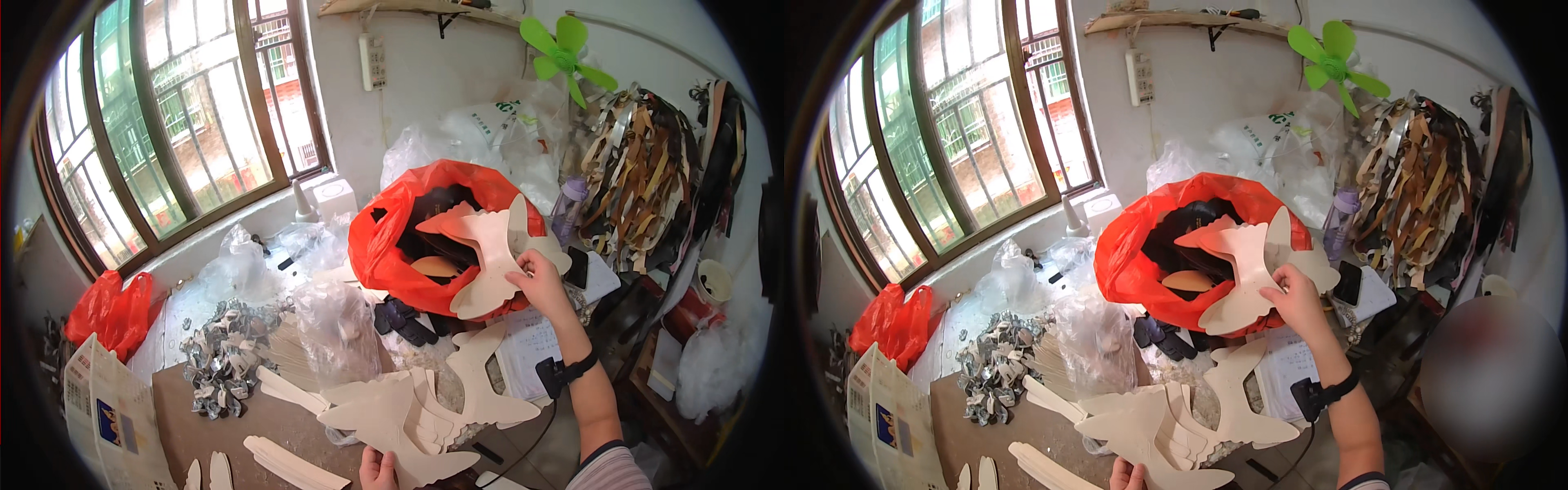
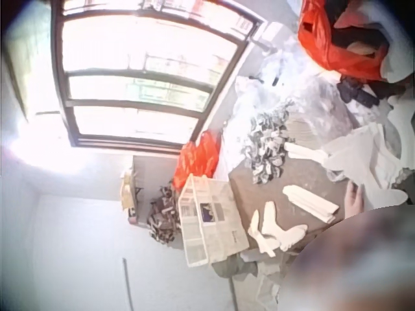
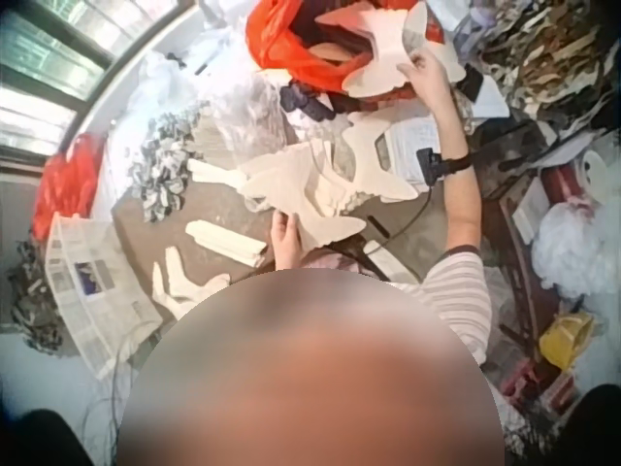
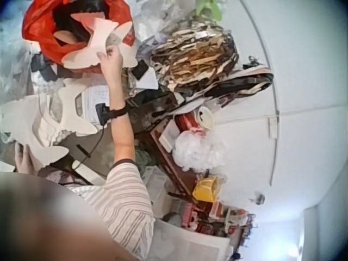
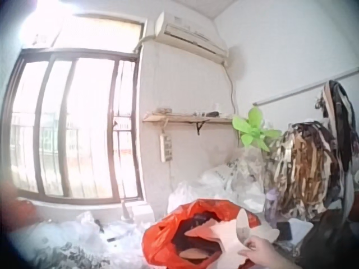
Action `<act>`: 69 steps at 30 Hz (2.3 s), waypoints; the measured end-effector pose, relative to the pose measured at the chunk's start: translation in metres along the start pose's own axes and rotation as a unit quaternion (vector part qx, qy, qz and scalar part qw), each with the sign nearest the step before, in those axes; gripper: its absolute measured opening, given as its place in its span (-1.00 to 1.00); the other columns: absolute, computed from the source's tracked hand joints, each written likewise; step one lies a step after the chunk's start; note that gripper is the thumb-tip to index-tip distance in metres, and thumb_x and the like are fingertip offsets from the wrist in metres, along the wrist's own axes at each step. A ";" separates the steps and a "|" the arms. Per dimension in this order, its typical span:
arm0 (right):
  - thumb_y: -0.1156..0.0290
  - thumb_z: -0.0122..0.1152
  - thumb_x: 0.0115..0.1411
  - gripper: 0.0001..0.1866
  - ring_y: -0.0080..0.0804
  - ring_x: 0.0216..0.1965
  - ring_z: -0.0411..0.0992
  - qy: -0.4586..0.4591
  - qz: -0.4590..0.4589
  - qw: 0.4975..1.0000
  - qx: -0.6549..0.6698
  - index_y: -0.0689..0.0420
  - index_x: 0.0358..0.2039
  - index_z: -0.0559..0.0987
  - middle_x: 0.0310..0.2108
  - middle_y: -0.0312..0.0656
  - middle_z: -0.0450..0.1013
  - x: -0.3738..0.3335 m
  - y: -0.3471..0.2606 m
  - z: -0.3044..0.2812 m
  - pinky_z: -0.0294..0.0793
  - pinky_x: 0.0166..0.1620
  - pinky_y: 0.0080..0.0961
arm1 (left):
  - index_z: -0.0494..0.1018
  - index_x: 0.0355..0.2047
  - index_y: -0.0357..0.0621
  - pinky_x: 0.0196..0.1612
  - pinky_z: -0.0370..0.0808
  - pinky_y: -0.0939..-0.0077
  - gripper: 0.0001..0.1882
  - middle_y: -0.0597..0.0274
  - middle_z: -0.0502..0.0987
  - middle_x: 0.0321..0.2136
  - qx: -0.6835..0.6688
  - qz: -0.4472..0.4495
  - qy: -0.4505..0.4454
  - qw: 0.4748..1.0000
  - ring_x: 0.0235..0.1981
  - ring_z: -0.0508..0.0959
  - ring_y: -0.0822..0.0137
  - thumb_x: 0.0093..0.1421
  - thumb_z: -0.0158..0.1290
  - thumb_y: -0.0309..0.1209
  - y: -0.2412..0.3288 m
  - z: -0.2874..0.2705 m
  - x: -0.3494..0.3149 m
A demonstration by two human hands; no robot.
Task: Attaching metal clips to boot-shaped shoe upper components at a workshop table.
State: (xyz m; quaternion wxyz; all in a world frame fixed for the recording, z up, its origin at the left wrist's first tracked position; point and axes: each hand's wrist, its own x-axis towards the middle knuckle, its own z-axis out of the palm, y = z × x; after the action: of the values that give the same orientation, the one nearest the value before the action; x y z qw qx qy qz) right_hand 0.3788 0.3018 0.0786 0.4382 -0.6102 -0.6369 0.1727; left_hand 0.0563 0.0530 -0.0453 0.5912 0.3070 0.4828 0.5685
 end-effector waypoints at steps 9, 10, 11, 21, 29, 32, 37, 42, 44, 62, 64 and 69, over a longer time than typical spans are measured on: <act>0.66 0.19 0.06 -0.83 -0.68 -0.46 0.37 0.005 0.105 0.957 0.272 0.19 -0.32 0.45 -0.47 -0.34 0.46 -0.033 0.009 -0.023 0.34 -0.40 -0.70 | 0.21 0.15 -0.30 0.06 0.34 0.48 -0.61 0.15 0.40 0.04 -0.018 0.001 -0.019 1.000 0.01 0.40 0.35 0.32 -0.13 -0.52 -0.006 -0.008 -0.006; 0.66 0.20 0.06 -0.82 -0.70 -0.53 0.35 0.010 0.099 0.959 0.266 0.19 -0.31 0.46 -0.47 -0.35 0.46 -0.035 0.013 -0.026 0.31 -0.47 -0.74 | 0.21 0.16 -0.29 0.04 0.35 0.49 -0.60 0.15 0.40 0.04 -0.029 -0.001 -0.019 0.999 0.00 0.41 0.36 0.32 -0.13 -0.52 -0.007 -0.008 -0.006; 0.66 0.20 0.06 -0.82 -0.70 -0.53 0.35 0.007 0.102 0.959 0.265 0.19 -0.31 0.46 -0.47 -0.35 0.46 -0.033 0.019 -0.027 0.31 -0.47 -0.74 | 0.21 0.16 -0.29 0.04 0.35 0.49 -0.60 0.15 0.40 0.04 -0.030 -0.004 -0.016 0.999 0.00 0.41 0.36 0.32 -0.13 -0.52 -0.008 -0.009 -0.005; 0.50 0.21 0.16 -0.79 -0.85 -0.69 0.11 0.119 0.010 0.944 0.308 0.19 -0.16 0.55 -0.40 -0.39 0.48 -0.014 -0.030 -0.058 -0.01 -0.66 -0.80 | 0.17 0.18 -0.38 0.10 0.29 0.55 -0.57 0.14 0.42 0.00 -0.075 -0.018 -0.016 0.997 0.00 0.41 0.38 0.31 -0.15 -0.57 0.007 0.005 0.012; 0.62 0.24 -0.07 -0.89 -0.56 -0.59 0.41 -0.167 -0.149 0.962 0.155 0.29 -0.46 0.62 -0.58 -0.18 0.50 -0.114 -0.140 -0.077 0.31 -0.50 -0.68 | -0.13 0.32 -0.35 0.26 0.13 0.35 -0.39 0.03 0.02 0.30 0.210 0.145 0.032 0.966 0.25 0.21 0.19 0.33 -0.19 -0.50 0.041 -0.010 -0.023; 0.46 0.31 -0.02 -0.80 -0.27 -0.42 0.53 -0.547 -0.168 0.815 0.094 0.11 -0.32 0.65 -0.48 -0.21 0.56 -0.121 -0.165 -0.026 0.45 -0.37 -0.50 | 0.07 0.28 -0.27 0.28 0.13 0.22 -0.45 -0.01 0.13 0.28 0.099 0.175 0.089 0.976 0.27 0.20 0.12 0.41 -0.32 -0.18 0.072 -0.032 -0.046; 0.34 0.20 0.08 -0.82 -0.21 -0.38 0.51 -0.676 -0.204 0.708 0.018 0.14 -0.34 0.63 -0.45 -0.17 0.54 -0.155 -0.190 0.062 0.45 -0.23 -0.41 | 0.11 0.28 -0.17 0.13 0.32 0.49 -0.36 -0.03 0.43 0.07 0.147 -0.013 -0.283 0.948 0.10 0.42 0.28 0.21 0.06 -0.52 0.099 -0.042 -0.073; 0.40 0.17 0.13 -0.74 -0.51 -0.37 0.41 -0.514 -0.125 0.834 0.155 0.13 -0.15 0.59 -0.36 -0.25 0.47 -0.171 -0.203 0.084 0.39 -0.31 -0.54 | 0.29 0.12 -0.32 -0.03 0.45 0.53 -0.58 0.11 0.54 -0.10 0.109 -0.132 -0.232 0.958 -0.10 0.52 0.44 0.25 0.02 -0.55 0.088 -0.041 -0.091; 0.39 0.11 0.17 -0.61 -0.59 -0.37 0.34 -0.399 -0.015 0.883 0.246 0.17 0.03 0.49 -0.31 -0.30 0.40 -0.175 -0.206 0.075 0.35 -0.33 -0.62 | 0.18 0.19 -0.28 -0.01 0.46 0.48 -0.51 0.04 0.54 -0.09 -0.027 -0.072 -0.187 0.979 -0.09 0.52 0.39 0.26 -0.01 -0.53 0.085 -0.054 -0.101; 0.45 0.17 0.08 -0.83 -0.24 -0.40 0.46 -0.215 -0.234 0.948 -0.038 0.22 -0.30 0.56 -0.44 -0.10 0.43 -0.212 -0.174 0.288 0.44 -0.31 -0.35 | 0.23 0.15 -0.43 0.19 0.23 0.47 -0.48 0.03 0.35 0.12 0.035 0.166 0.242 0.955 0.13 0.35 0.30 0.17 0.07 -0.61 0.065 -0.172 -0.207; 0.44 0.28 -0.03 -0.80 -0.05 -0.30 0.46 -0.122 -0.223 0.940 -0.225 0.20 -0.36 0.56 -0.41 -0.02 0.41 -0.201 -0.174 0.308 0.44 -0.24 -0.23 | 0.24 0.14 -0.43 0.20 0.22 0.46 -0.49 0.03 0.36 0.12 0.018 0.164 0.251 0.954 0.14 0.34 0.30 0.18 0.07 -0.60 0.068 -0.176 -0.217; 0.38 0.40 -0.12 -0.70 -0.06 -0.25 0.47 -0.225 -0.127 0.936 -0.240 0.19 -0.34 0.56 -0.37 -0.01 0.46 -0.193 -0.184 0.310 0.45 -0.18 -0.25 | 0.27 0.11 -0.42 0.20 0.22 0.45 -0.52 0.05 0.37 0.11 -0.014 0.179 0.266 0.947 0.14 0.35 0.31 0.19 0.08 -0.57 0.065 -0.180 -0.222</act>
State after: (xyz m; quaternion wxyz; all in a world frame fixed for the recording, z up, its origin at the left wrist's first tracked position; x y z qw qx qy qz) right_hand 0.0005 0.1843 -0.0222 0.1422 -0.5563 -0.8138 0.0899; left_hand -0.1089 -0.1844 0.0010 0.3344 0.2177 0.5512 0.7327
